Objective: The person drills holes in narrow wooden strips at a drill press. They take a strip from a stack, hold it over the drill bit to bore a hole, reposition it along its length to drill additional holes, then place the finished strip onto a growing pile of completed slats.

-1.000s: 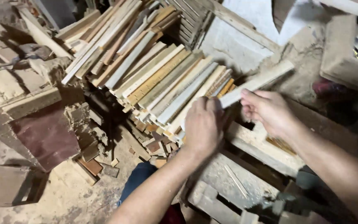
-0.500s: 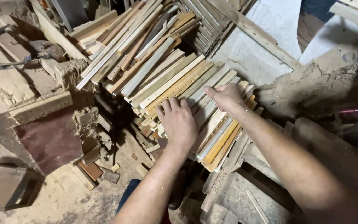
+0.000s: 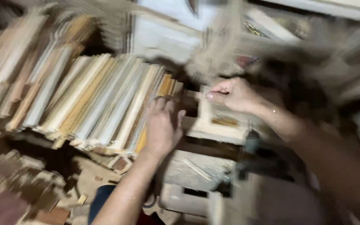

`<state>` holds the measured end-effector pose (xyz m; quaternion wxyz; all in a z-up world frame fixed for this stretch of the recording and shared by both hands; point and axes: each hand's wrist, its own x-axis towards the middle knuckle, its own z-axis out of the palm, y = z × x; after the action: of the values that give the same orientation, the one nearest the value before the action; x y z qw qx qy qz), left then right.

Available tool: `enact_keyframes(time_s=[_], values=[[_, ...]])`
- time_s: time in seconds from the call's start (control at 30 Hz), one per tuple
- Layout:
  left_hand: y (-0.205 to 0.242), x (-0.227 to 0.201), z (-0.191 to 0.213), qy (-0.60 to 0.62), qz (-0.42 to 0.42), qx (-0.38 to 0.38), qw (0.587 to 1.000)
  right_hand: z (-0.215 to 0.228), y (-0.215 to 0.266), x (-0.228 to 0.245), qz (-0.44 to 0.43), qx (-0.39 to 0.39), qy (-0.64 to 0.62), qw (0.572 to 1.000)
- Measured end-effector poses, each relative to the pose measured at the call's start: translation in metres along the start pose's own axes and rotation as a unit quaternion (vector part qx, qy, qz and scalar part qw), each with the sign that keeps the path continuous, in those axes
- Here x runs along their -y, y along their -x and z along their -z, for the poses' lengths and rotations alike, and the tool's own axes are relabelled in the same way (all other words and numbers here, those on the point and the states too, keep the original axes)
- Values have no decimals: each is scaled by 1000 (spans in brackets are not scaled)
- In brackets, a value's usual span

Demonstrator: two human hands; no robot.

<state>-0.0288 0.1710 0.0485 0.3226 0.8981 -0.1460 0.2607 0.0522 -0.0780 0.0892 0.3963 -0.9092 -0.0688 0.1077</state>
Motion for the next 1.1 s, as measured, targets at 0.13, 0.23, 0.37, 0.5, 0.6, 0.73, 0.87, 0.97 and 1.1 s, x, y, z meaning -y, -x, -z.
enact_keyframes(time_s=[0.13, 0.23, 0.37, 0.5, 0.6, 0.73, 0.87, 0.97, 1.1], values=[[-14, -58, -48, 54, -74, 98, 991, 69, 87, -77, -25, -124, -10, 992], [-33, -112, -69, 71, -119, 184, 973, 105, 166, -119, -62, -227, -27, 972], [-55, -182, -82, 63, -175, 312, 932, 124, 247, -199, -128, -301, 29, 944], [-52, -242, -96, -6, -189, 398, 898, 95, 297, -264, -215, -354, 2, 910], [-49, -282, -111, -100, -201, 489, 843, 77, 322, -285, -279, -396, -13, 875], [-41, -328, -135, -196, -296, 527, 772, 68, 340, -305, -285, -385, 96, 872], [-25, -346, -163, -263, -335, 557, 713, 77, 350, -285, -335, -362, 81, 866], [-15, -371, -152, -264, -302, 582, 707, 78, 351, -291, -378, -322, 64, 866], [-4, -369, -186, -263, -309, 599, 690, 77, 353, -286, -384, -313, 61, 866]])
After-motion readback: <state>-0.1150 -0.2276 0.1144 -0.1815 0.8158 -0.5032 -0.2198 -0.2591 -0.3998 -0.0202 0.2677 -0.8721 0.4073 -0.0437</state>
